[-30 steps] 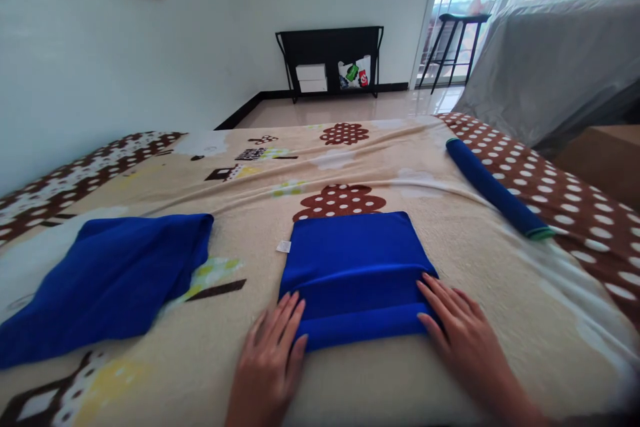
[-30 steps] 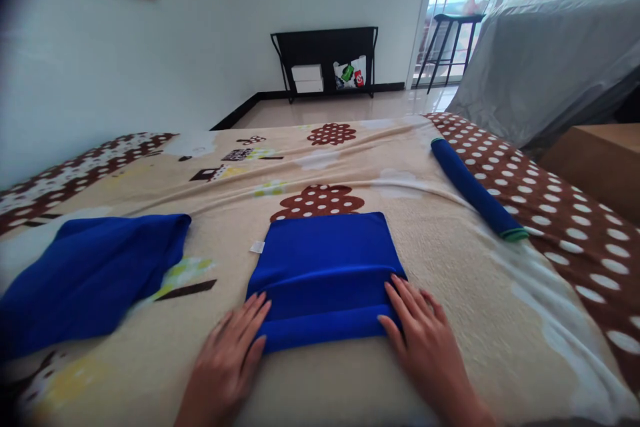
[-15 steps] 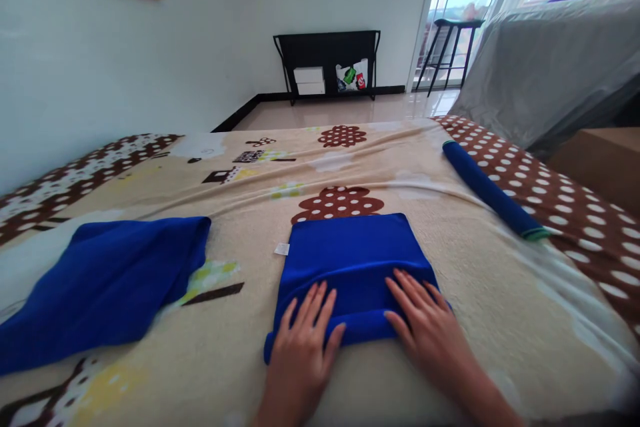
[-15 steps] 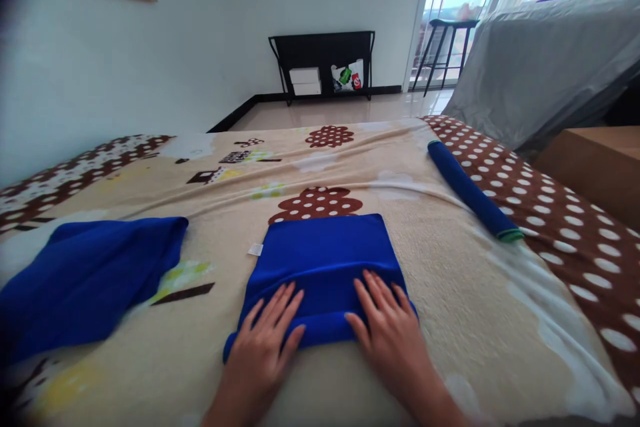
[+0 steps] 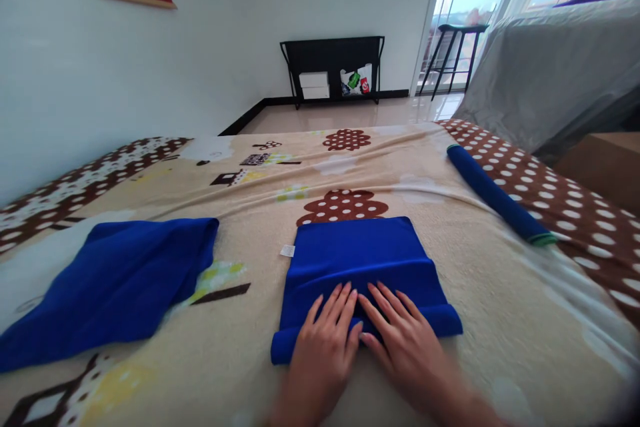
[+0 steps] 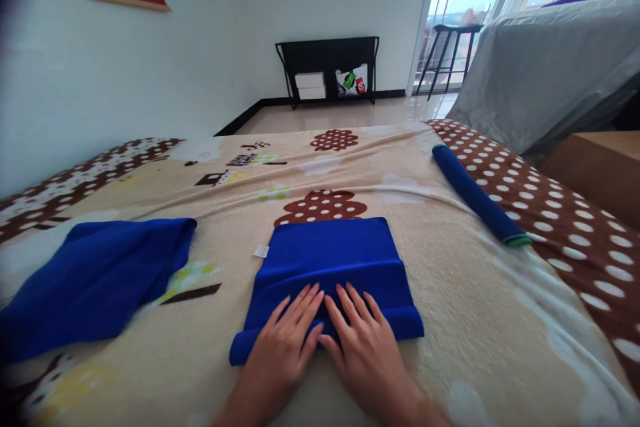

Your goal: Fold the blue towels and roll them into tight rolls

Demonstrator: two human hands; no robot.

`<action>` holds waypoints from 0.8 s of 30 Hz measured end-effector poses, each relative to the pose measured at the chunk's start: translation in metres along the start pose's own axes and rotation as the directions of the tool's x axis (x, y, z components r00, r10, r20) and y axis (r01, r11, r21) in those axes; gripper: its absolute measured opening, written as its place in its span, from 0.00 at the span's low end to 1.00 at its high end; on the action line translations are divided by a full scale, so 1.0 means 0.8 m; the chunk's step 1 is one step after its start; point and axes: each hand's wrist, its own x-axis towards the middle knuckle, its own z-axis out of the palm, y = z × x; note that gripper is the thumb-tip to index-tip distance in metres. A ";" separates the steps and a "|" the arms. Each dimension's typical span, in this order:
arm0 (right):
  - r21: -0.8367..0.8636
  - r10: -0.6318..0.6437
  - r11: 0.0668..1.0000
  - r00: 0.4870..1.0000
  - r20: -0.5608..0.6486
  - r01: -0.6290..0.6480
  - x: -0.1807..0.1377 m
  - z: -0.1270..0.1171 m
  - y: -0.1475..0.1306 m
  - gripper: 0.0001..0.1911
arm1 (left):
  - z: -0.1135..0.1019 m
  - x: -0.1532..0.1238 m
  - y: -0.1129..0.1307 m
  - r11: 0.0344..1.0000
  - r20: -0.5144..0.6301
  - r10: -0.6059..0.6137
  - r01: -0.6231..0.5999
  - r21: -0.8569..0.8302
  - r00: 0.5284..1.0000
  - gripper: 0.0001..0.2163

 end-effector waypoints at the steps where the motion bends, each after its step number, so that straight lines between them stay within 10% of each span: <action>1: -0.004 -0.003 1.000 1.000 0.019 0.003 0.002 0.002 0.003 0.26 | 0.001 0.004 -0.002 1.000 0.034 -0.015 0.015 -0.010 0.999 0.22; 10: -0.100 0.176 0.980 0.984 0.009 -0.174 -0.053 0.003 0.120 0.28 | 0.008 -0.068 -0.095 0.965 -0.047 -0.234 0.238 0.113 0.971 0.23; 19: 0.048 -0.045 0.998 0.991 -0.122 0.051 -0.095 -0.050 0.122 0.25 | -0.051 -0.104 -0.066 0.998 -0.164 0.034 -0.026 0.051 0.986 0.23; 24: -0.003 -0.093 0.996 0.993 -0.076 0.093 -0.103 -0.036 0.124 0.24 | -0.033 -0.101 -0.060 0.996 -0.125 0.069 -0.062 0.062 0.990 0.22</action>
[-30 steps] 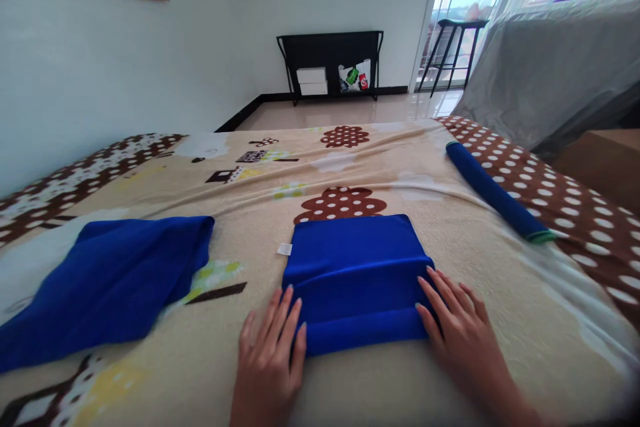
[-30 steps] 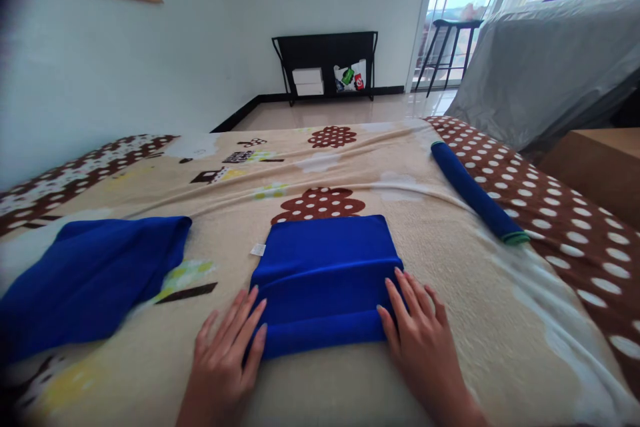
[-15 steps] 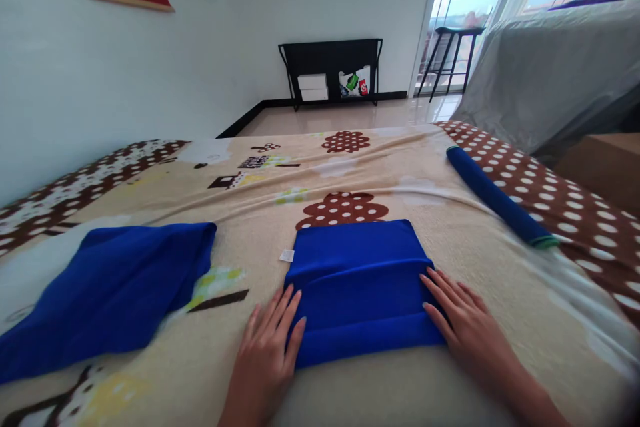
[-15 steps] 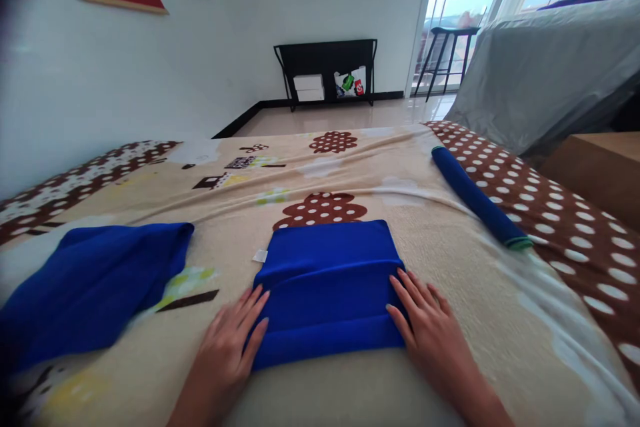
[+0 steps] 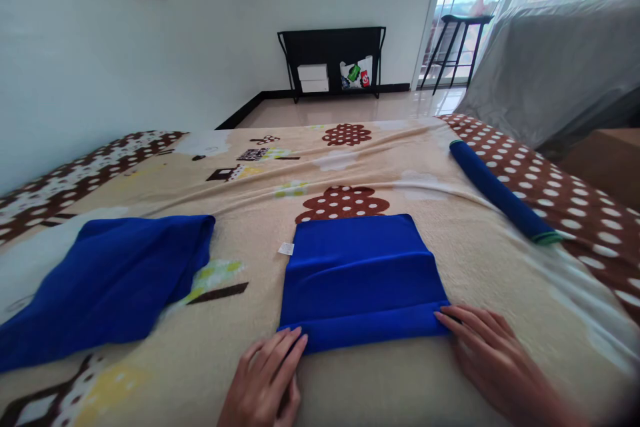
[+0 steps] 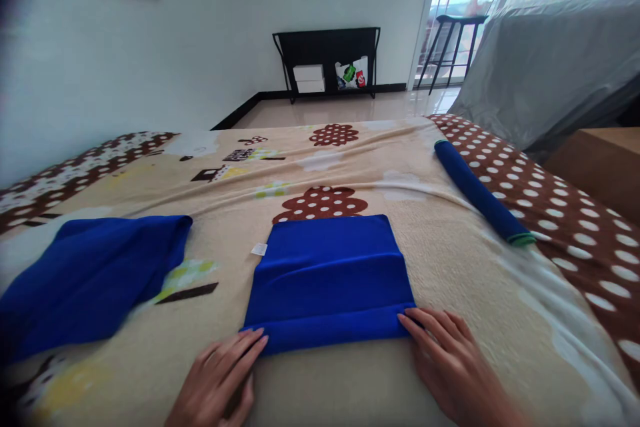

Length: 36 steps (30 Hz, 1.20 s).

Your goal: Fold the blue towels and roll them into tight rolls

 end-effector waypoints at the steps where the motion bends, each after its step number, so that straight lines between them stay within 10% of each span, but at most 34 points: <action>1: 0.004 0.016 1.000 1.000 -0.016 -0.015 0.003 0.007 0.000 0.22 | 0.008 0.003 0.000 0.999 -0.021 -0.029 0.029 -0.018 0.999 0.22; 9: 0.049 0.116 0.993 0.984 -0.134 -0.110 0.037 0.012 -0.012 0.13 | 0.010 0.033 0.004 0.975 -0.125 -0.219 0.213 -0.060 0.968 0.15; 16: 0.065 0.064 0.996 0.998 0.029 -0.066 0.012 -0.014 -0.024 0.13 | -0.008 -0.001 -0.003 0.984 0.069 -0.133 0.140 -0.111 0.989 0.19; 22: -0.104 0.300 0.943 0.943 -0.147 -0.316 0.047 0.016 -0.064 0.12 | 0.011 0.025 0.027 0.953 -0.071 -0.273 0.280 0.114 0.959 0.23; 28: 0.122 0.096 0.989 0.993 -0.073 -0.087 0.084 0.033 -0.130 0.19 | 0.018 0.071 0.072 0.996 0.002 0.014 -0.014 -0.087 1.000 0.22; 36: -0.141 0.223 0.964 0.974 -0.043 -0.227 0.021 0.021 -0.046 0.23 | 0.023 0.004 0.010 0.983 -0.034 -0.171 0.173 0.054 0.985 0.21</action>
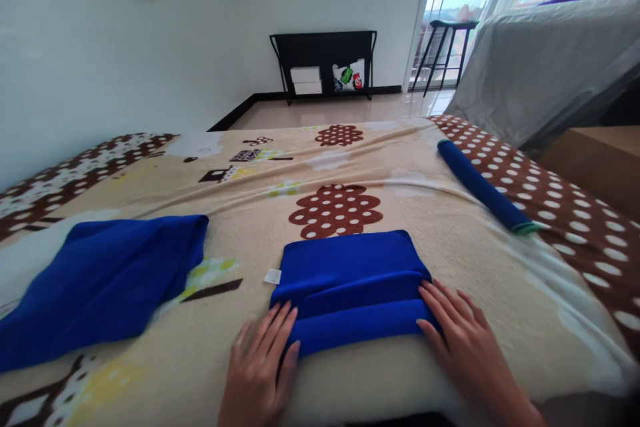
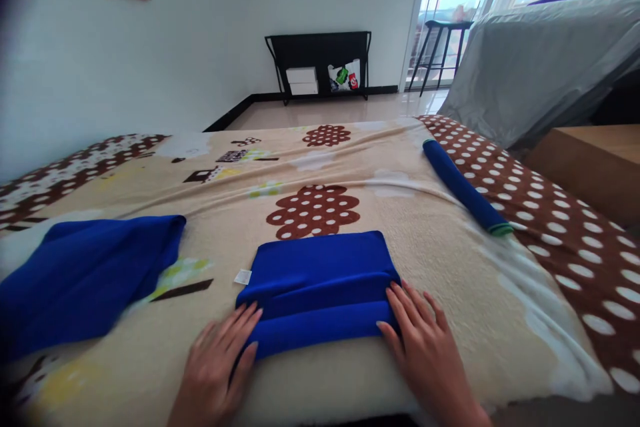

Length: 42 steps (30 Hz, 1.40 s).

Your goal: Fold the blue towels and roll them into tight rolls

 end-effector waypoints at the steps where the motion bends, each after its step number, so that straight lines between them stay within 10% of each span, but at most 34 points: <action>1: 0.002 0.014 1.000 1.000 -0.024 -0.014 0.002 -0.002 -0.004 0.22 | -0.001 0.001 0.005 1.000 -0.036 -0.015 0.015 0.008 0.999 0.20; 8: 0.210 -0.106 0.973 0.994 0.025 0.098 0.051 0.004 -0.103 0.21 | 0.008 0.062 0.085 0.986 0.035 0.146 -0.143 -0.091 0.989 0.19; 15: 0.010 0.058 0.998 0.998 0.028 -0.058 0.024 0.002 -0.018 0.22 | 0.004 0.003 -0.002 0.998 -0.034 -0.037 0.039 0.058 0.999 0.17; 22: 0.198 -0.117 0.975 0.992 0.052 0.105 0.060 0.003 -0.100 0.22 | 0.010 0.065 0.067 0.991 0.089 0.120 -0.113 -0.076 0.989 0.20; 30: -0.038 0.082 0.996 0.994 0.071 -0.080 0.030 0.013 0.009 0.26 | 0.009 0.018 -0.002 0.994 0.074 -0.106 0.103 0.046 0.992 0.22; 38: 0.162 -0.209 0.969 0.966 0.154 0.185 0.071 0.005 -0.078 0.25 | 0.015 0.082 0.061 0.983 0.194 0.129 -0.100 -0.152 0.972 0.22; 42: 0.166 -0.027 0.986 0.971 0.236 -0.013 0.058 0.014 -0.024 0.28 | 0.020 0.046 0.009 0.990 0.190 -0.038 0.062 -0.125 0.981 0.22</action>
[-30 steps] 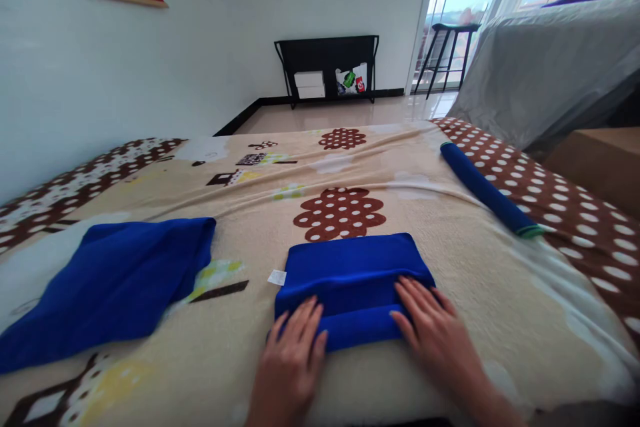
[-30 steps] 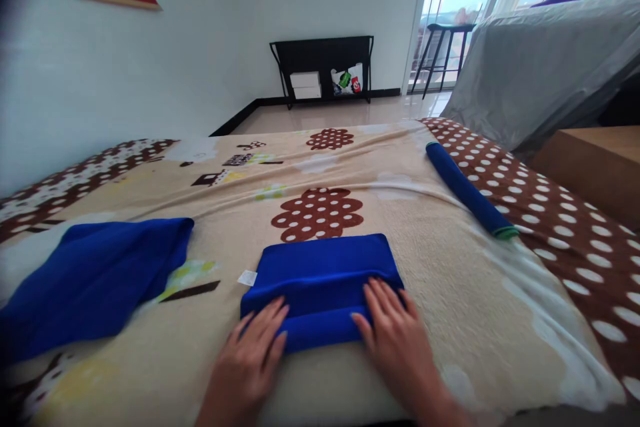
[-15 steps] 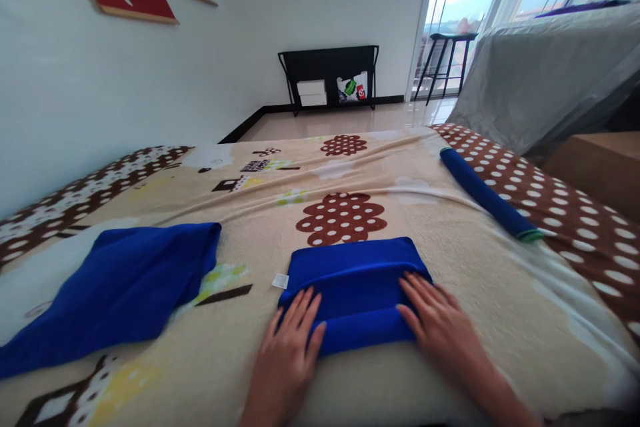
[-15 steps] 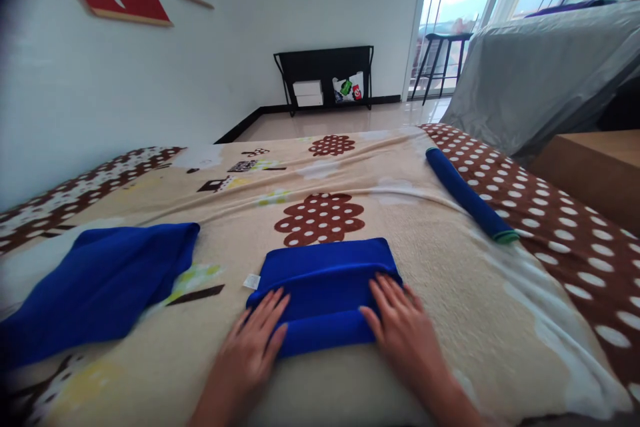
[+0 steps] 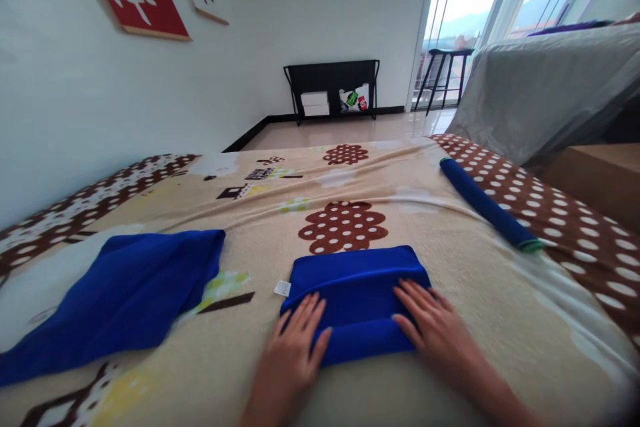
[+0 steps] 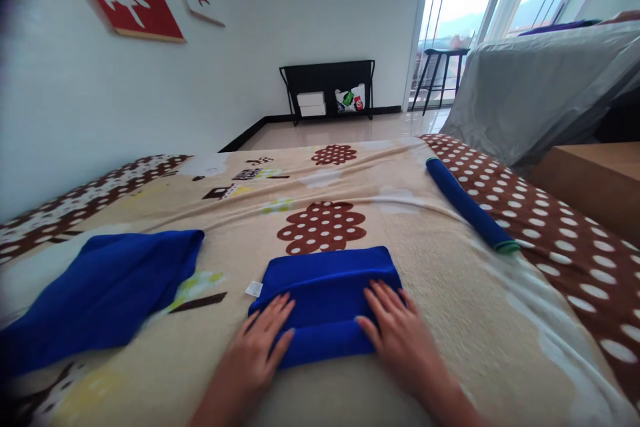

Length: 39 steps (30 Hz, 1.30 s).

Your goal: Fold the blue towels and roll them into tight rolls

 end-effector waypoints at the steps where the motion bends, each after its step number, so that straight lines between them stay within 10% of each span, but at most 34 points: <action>1: 0.016 0.046 0.999 0.999 -0.004 -0.046 -0.007 -0.001 0.025 0.27 | -0.001 -0.016 -0.022 0.999 -0.044 -0.037 0.037 0.003 0.998 0.21; 7: 0.133 0.233 0.968 0.957 -0.174 -0.211 -0.005 -0.015 0.126 0.24 | -0.036 -0.041 -0.109 0.978 -0.281 -0.203 0.182 -0.100 0.938 0.12; 15: 0.080 0.061 0.995 0.998 -0.007 -0.060 0.114 -0.021 0.116 0.20 | -0.030 0.108 -0.104 0.970 0.034 -0.116 0.121 -0.212 0.993 0.09; 28: 0.019 0.055 0.998 0.998 -0.040 -0.054 0.138 -0.002 0.132 0.16 | 0.001 0.145 -0.148 0.955 0.122 -0.167 0.191 -0.228 0.978 0.06; 35: 0.017 0.004 1.000 0.993 -0.119 -0.002 0.140 -0.008 0.112 0.17 | 0.000 0.133 -0.110 0.968 -0.024 -0.233 0.230 -0.098 0.972 0.11; 39: 0.135 -0.282 0.950 0.959 -0.012 0.281 0.133 -0.009 0.054 0.28 | -0.010 0.136 -0.058 0.984 0.088 0.170 -0.165 -0.061 0.981 0.22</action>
